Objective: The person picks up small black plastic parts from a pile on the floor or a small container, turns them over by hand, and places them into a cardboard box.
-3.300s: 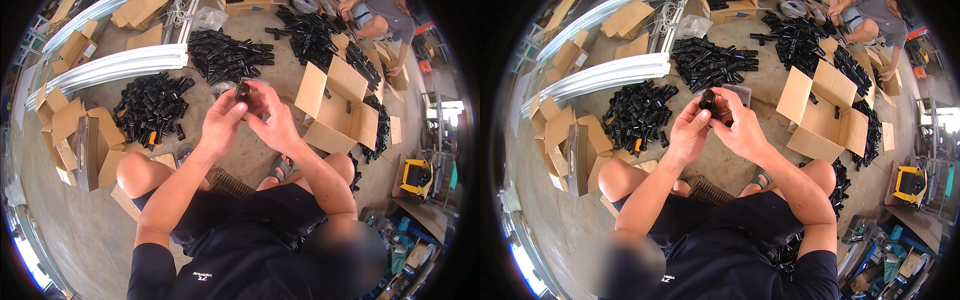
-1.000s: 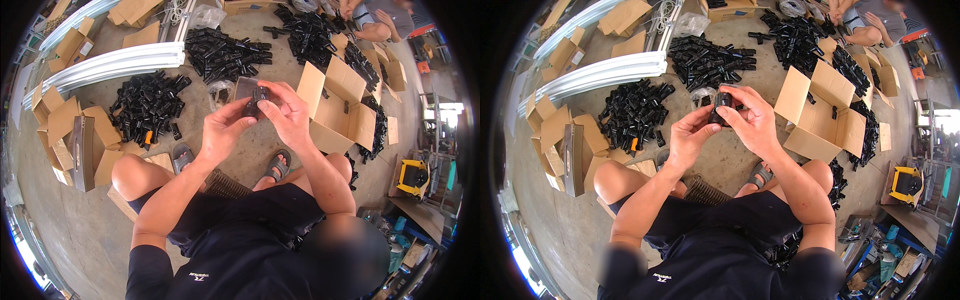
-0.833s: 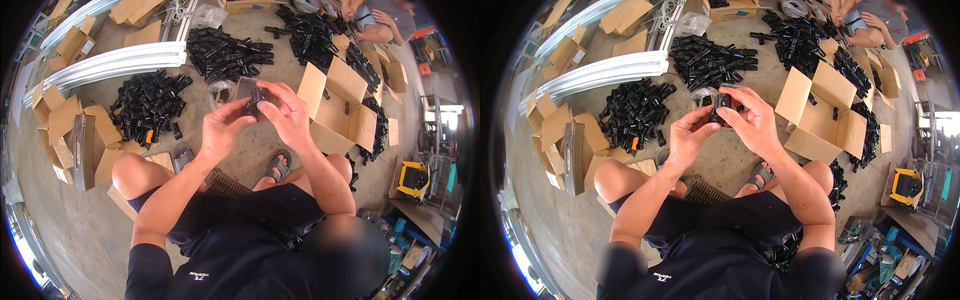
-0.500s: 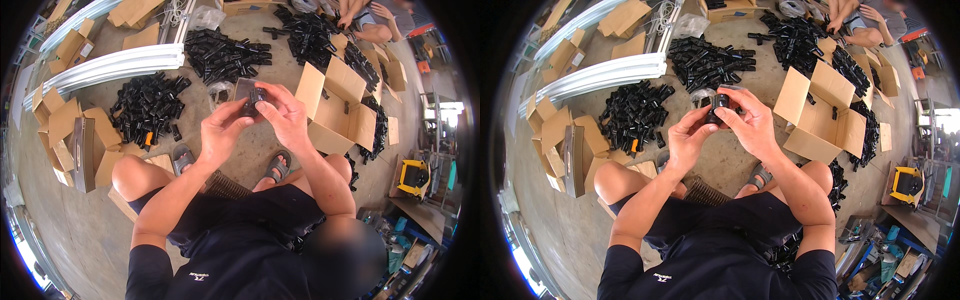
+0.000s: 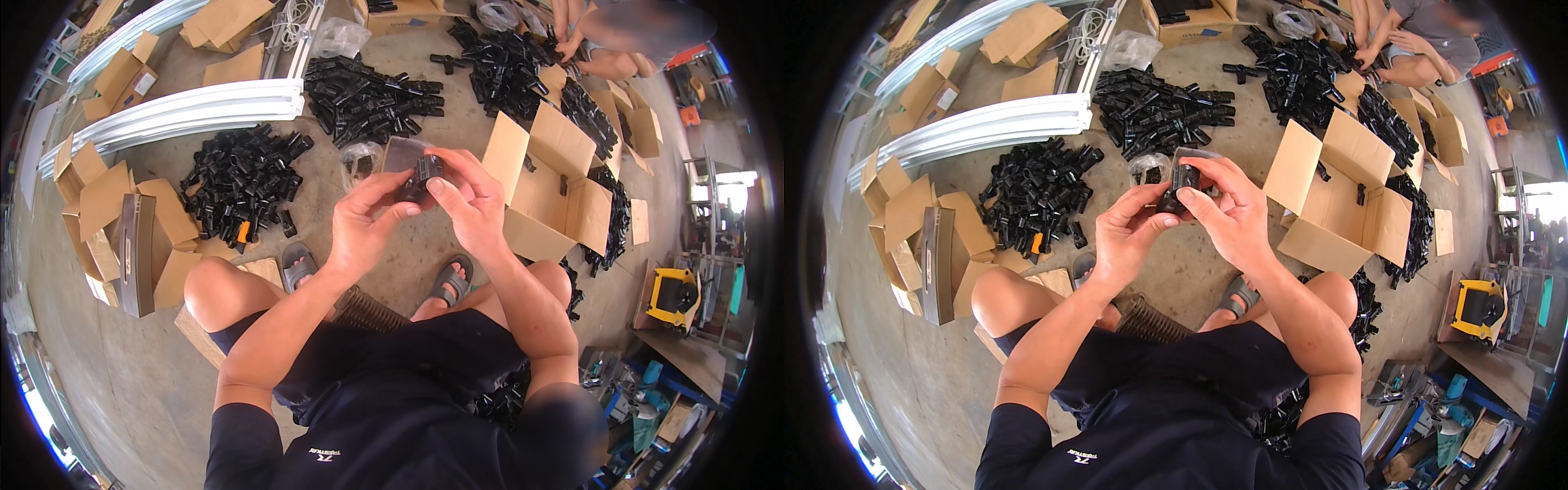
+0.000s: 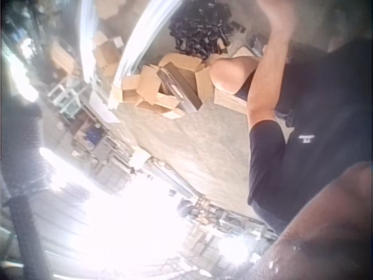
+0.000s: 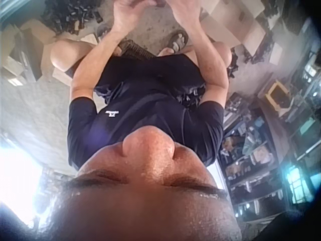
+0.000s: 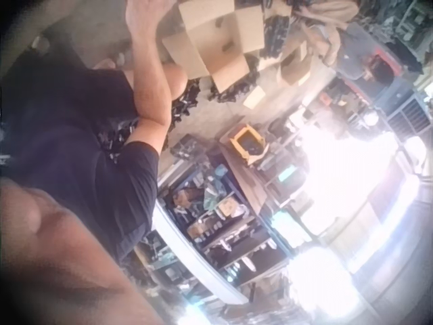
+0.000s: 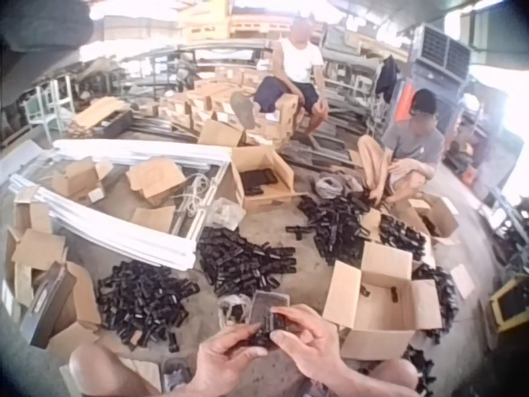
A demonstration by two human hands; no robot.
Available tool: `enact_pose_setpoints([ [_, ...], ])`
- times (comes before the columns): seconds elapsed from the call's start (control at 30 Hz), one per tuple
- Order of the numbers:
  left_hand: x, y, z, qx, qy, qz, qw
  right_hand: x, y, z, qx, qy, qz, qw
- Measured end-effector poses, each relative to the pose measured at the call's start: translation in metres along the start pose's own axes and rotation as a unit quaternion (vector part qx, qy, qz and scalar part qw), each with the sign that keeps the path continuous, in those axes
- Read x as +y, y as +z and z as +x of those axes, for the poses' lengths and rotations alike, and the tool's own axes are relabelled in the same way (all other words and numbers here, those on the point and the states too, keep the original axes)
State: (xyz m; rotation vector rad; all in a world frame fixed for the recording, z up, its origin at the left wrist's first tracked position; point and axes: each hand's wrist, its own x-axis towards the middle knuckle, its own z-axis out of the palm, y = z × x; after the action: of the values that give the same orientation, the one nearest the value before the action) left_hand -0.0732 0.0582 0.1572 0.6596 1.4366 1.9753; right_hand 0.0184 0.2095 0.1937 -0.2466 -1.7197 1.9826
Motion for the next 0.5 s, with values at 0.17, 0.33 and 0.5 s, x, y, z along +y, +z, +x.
enact_pose_setpoints([
  [0.17, 0.003, 0.0, 0.001, -0.007, 0.016, 0.042, 0.999, 0.004, -0.004, -0.003, 0.013, 0.029, 0.014, 0.999],
  [0.33, 0.003, -0.004, 0.004, 0.029, -0.025, -0.023, 0.999, 0.004, -0.005, 0.006, 0.012, 0.073, 0.025, 0.997],
  [0.5, 0.018, -0.017, 0.018, 0.079, 0.018, -0.049, 0.996, -0.002, -0.025, 0.026, 0.036, 0.154, -0.09, 0.983],
])
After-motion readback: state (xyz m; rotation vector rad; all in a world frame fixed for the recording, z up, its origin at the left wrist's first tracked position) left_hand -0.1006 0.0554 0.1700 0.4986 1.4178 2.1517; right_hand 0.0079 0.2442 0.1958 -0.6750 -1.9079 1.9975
